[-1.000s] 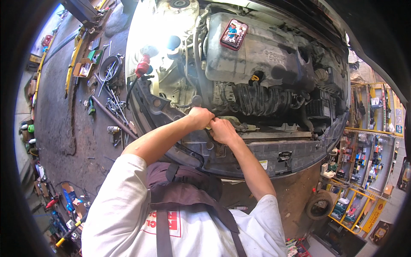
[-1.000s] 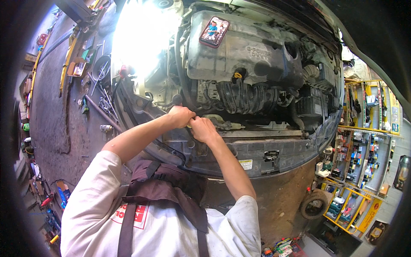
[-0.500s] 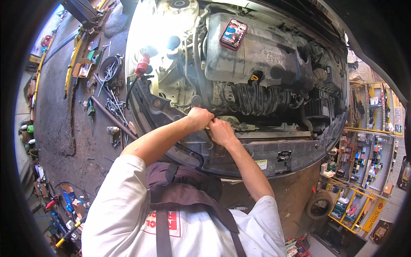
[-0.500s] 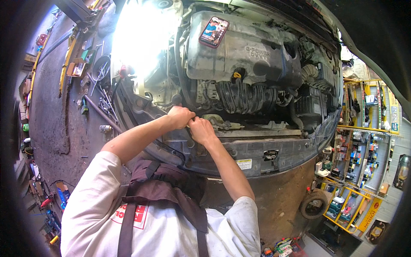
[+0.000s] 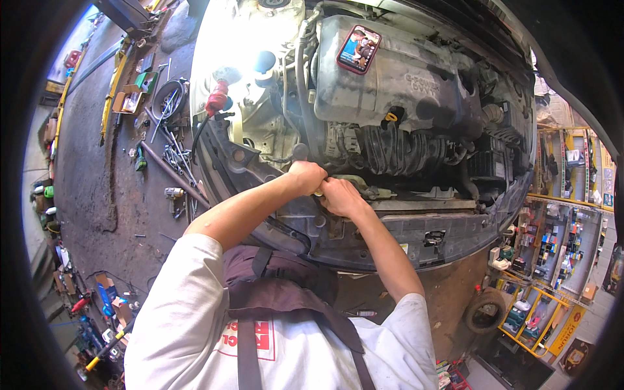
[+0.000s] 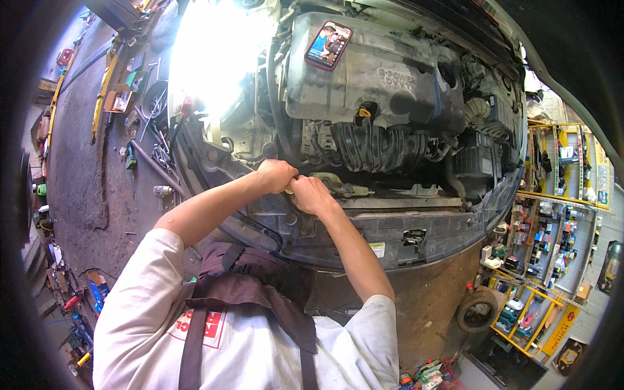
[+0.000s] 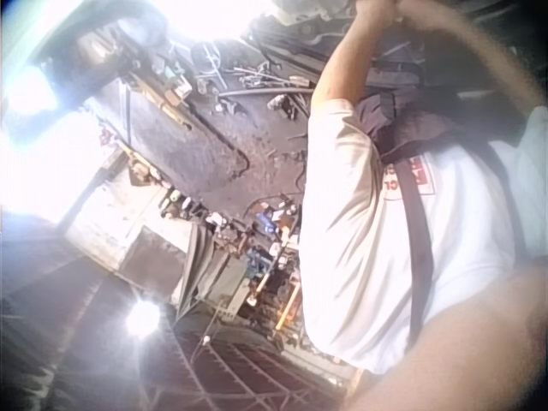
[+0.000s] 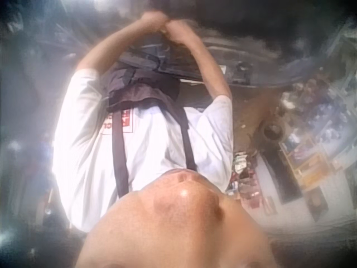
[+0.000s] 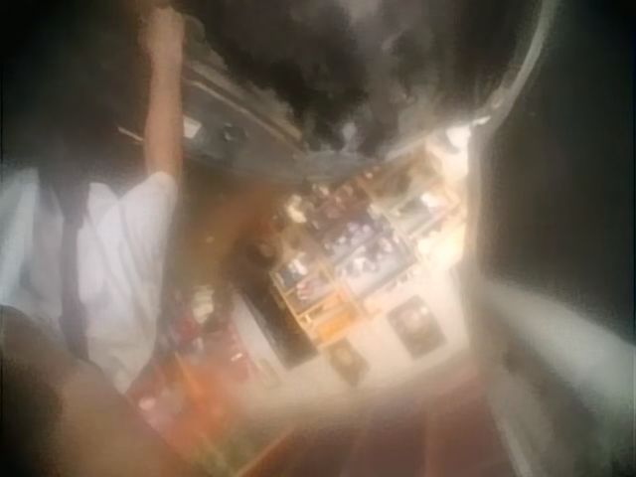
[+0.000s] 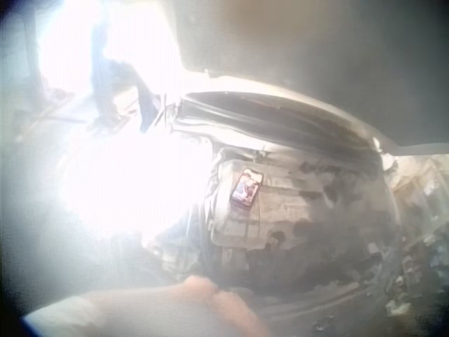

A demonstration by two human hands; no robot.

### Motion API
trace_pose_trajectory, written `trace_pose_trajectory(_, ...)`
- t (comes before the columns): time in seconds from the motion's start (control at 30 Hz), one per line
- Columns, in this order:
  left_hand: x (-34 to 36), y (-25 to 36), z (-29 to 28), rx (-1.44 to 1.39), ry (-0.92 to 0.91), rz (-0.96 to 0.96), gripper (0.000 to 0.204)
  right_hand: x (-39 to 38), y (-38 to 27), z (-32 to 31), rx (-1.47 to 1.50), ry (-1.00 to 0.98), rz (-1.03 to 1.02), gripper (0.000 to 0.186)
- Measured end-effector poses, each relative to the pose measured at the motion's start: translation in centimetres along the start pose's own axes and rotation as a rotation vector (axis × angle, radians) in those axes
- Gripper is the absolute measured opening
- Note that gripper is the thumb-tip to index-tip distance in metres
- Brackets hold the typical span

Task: The person works on a car engine with the hood open, using a wrench to tighten bolts and a pneumatic impact wrench to secure components. They also retrieve a tool from a nearby workbench and return to the engine bay to continue the repair.

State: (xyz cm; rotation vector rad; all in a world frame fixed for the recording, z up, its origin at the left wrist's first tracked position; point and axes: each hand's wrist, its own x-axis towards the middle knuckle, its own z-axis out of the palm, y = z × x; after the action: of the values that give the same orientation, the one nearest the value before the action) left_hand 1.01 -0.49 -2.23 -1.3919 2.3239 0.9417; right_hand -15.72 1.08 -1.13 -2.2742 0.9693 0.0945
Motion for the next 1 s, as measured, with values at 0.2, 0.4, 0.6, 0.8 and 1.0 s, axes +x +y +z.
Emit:
trace_pose_trajectory(0.2, 0.01, -0.10, 0.09, -0.014, 0.020, -0.001, 0.022, -0.06, -0.12, 0.26, -0.008, 0.035, 0.008, 0.023)
trace_pose_trajectory(0.4, 0.05, -0.22, 0.06, -0.020, 0.029, 0.010, 0.022, -0.08, -0.12, 0.36, 0.002, 0.056, 0.014, 0.021)
trace_pose_trajectory(0.6, -0.15, -0.10, -0.13, -0.027, 0.025, 0.008, 0.022, -0.13, -0.24, 0.57, -0.028, 0.079, 0.018, 0.021)
trace_pose_trajectory(0.8, -0.24, -0.02, -0.20, -0.023, 0.027, 0.002, 0.022, -0.10, -0.19, 0.81, -0.059, 0.055, 0.033, 0.027)
trace_pose_trajectory(1.0, -0.29, 0.21, -0.34, -0.001, 0.011, -0.030, 0.022, -0.21, -0.30, 0.68, -0.053, 0.059, 0.024, 0.028)
